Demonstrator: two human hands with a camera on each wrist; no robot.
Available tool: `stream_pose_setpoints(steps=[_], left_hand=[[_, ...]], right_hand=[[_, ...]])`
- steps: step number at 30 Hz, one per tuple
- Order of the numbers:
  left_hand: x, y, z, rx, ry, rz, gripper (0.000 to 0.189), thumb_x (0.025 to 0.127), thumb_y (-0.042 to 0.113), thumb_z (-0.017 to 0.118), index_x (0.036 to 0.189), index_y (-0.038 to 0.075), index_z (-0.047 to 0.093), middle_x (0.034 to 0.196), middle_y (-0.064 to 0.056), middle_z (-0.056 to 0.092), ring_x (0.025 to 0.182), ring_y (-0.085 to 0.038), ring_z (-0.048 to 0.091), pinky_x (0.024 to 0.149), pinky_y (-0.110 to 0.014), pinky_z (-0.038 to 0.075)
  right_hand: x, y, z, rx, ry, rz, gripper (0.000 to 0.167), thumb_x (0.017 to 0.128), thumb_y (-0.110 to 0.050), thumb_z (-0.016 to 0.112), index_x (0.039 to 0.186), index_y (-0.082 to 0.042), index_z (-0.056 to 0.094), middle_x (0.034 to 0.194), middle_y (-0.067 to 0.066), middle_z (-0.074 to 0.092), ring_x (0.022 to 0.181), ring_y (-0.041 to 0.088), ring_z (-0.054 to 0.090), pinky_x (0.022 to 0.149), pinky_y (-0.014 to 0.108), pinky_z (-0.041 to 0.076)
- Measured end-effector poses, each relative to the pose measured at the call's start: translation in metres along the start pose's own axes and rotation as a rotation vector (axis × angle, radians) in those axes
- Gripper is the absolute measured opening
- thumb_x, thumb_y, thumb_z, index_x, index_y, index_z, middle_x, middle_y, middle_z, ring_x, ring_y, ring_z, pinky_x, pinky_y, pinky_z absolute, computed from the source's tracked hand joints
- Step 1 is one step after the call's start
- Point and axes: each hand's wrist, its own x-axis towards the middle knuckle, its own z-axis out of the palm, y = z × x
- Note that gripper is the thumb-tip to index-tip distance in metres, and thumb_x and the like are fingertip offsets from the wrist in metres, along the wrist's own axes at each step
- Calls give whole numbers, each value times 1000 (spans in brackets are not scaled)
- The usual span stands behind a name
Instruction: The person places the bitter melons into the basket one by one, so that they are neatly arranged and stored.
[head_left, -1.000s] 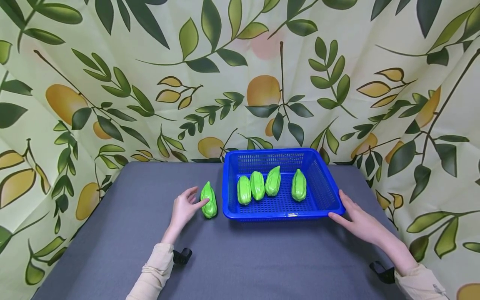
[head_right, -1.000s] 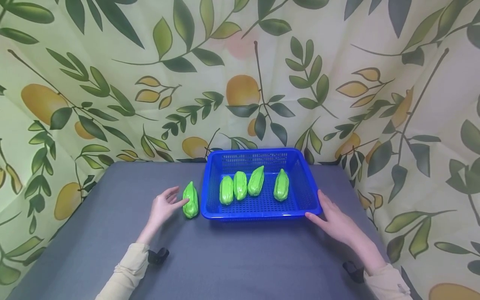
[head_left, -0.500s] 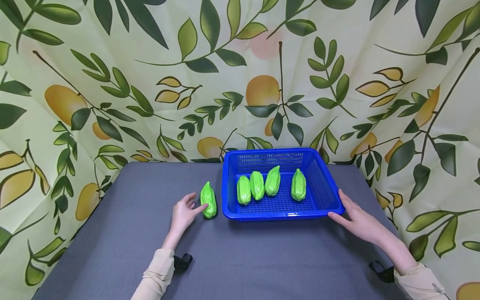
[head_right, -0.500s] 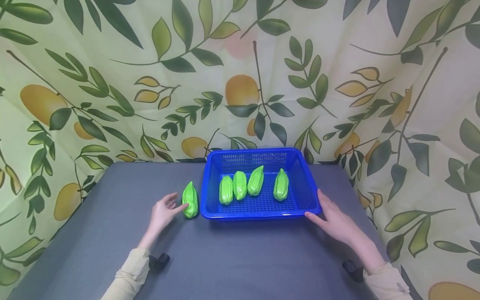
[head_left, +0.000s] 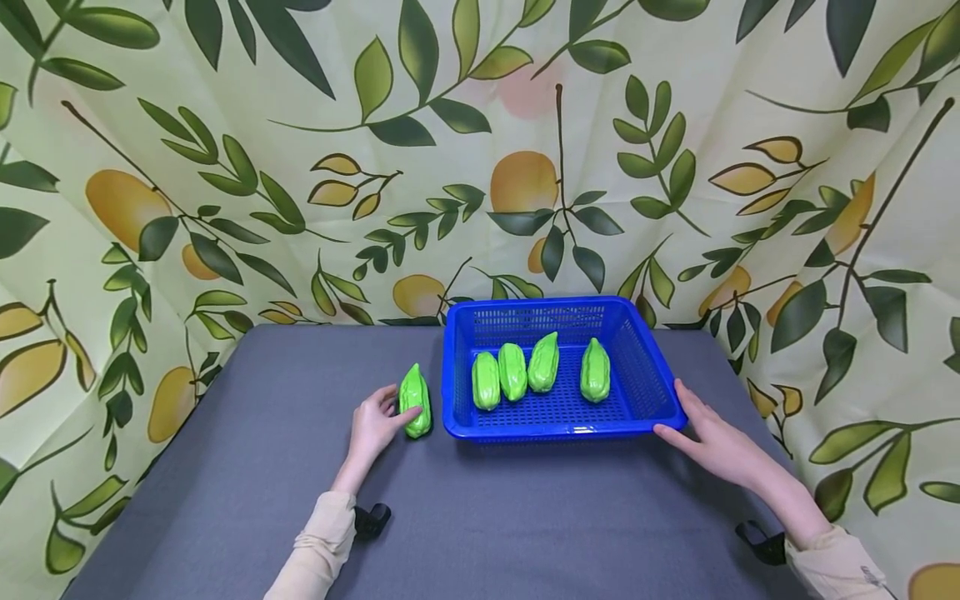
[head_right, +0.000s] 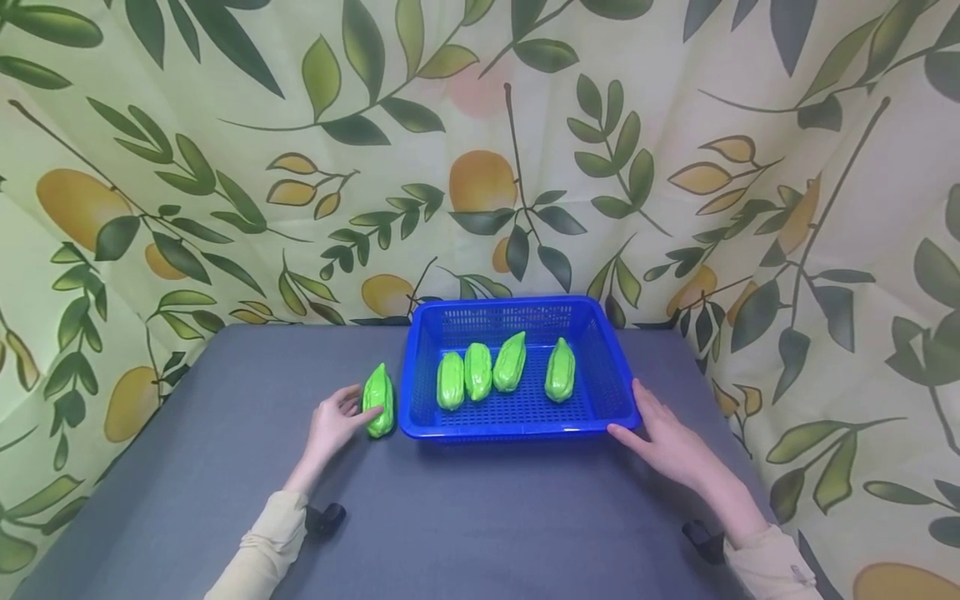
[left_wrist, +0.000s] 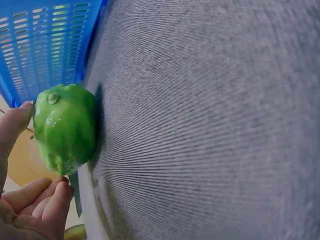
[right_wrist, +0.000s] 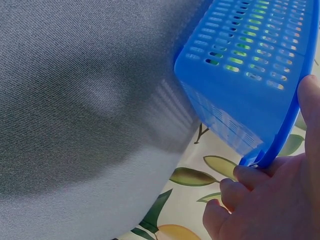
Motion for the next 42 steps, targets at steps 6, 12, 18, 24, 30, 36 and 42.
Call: stream_pose_setpoints(steps=[6,12,18,24,30,36,42], left_hand=[[0,-2,4,17,-3,-5,65,77,21,80,128,-9,52,130,-29,54,119,-37,56,97,-41,50],[0,2,9,7,-4,-13,62,76,19,80,125,-9,54,124,-30,58,115,-37,59,95,-42,52],[-1,6,12,-7,26,-19,60,75,18,80,121,-12,56,116,-32,62,109,-38,63,91,-42,54],[-2,9,15,-13,54,-45,58,76,20,79,119,-13,58,113,-31,63,106,-38,64,90,-42,54],[-4,10,16,-9,64,-99,56,78,19,76,119,-15,57,111,-31,64,104,-38,65,88,-43,55],[-6,12,17,-60,83,-153,56,79,16,76,120,-16,56,113,-32,63,107,-39,63,88,-42,55],[-9,10,20,-216,93,-244,60,79,14,76,126,-13,52,122,-32,58,115,-38,59,97,-43,51]], right_hand=[[0,0,1,3,0,-3,97,91,-58,49,151,0,-1,151,35,13,133,60,19,101,75,21],[0,1,0,8,2,-8,96,92,-58,49,151,1,0,152,35,12,133,59,18,101,75,21],[0,1,0,5,3,-12,96,92,-58,48,151,0,-2,152,35,12,133,59,19,101,75,22],[0,1,0,4,6,-18,95,92,-57,48,151,0,-1,152,34,13,133,59,19,100,75,22],[-1,1,0,11,6,-23,95,93,-56,48,151,0,-2,152,34,12,134,58,19,100,75,22],[-1,0,0,19,-1,-18,96,92,-57,48,151,0,-3,152,34,10,134,59,18,100,75,22],[0,1,0,13,-6,-16,96,92,-58,48,151,0,-3,152,34,11,134,58,18,100,75,22]])
